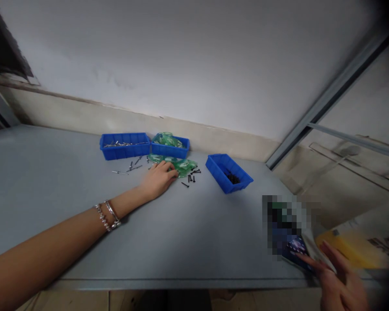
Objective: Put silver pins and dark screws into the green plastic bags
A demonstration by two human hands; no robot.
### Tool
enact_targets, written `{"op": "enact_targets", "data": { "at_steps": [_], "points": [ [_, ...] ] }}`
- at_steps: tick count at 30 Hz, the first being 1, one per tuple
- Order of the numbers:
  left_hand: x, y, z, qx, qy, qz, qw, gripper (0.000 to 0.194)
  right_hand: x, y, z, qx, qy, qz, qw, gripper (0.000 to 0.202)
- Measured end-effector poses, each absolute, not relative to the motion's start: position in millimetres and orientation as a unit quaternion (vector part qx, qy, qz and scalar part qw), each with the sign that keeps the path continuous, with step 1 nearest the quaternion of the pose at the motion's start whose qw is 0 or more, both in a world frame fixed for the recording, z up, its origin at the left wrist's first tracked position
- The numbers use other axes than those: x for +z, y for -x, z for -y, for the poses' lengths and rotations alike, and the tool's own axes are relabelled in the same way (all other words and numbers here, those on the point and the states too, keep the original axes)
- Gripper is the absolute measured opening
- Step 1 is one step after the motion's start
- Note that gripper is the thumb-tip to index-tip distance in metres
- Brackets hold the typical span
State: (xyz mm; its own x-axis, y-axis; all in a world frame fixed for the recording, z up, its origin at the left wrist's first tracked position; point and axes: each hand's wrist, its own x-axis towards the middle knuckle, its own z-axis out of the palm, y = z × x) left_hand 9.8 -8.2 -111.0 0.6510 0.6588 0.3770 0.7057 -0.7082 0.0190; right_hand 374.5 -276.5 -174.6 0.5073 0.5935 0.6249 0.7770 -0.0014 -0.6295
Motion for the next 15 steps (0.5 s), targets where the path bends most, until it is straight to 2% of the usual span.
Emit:
{"op": "enact_targets", "data": {
  "at_steps": [6,12,15],
  "points": [
    [-107,-11,15,-0.205,0.923,0.325,-0.004,0.029,-169,-383,276,-0.106,0.705,0.518,0.473,0.042],
    [-114,-12,16,-0.201,0.940,0.270,-0.053,0.027,-171,-412,270,-0.082,0.731,0.585,0.342,0.058],
    [-118,-12,14,-0.202,0.939,0.274,-0.047,0.024,-172,-415,270,-0.072,0.731,0.586,0.342,0.057]
  ]
}}
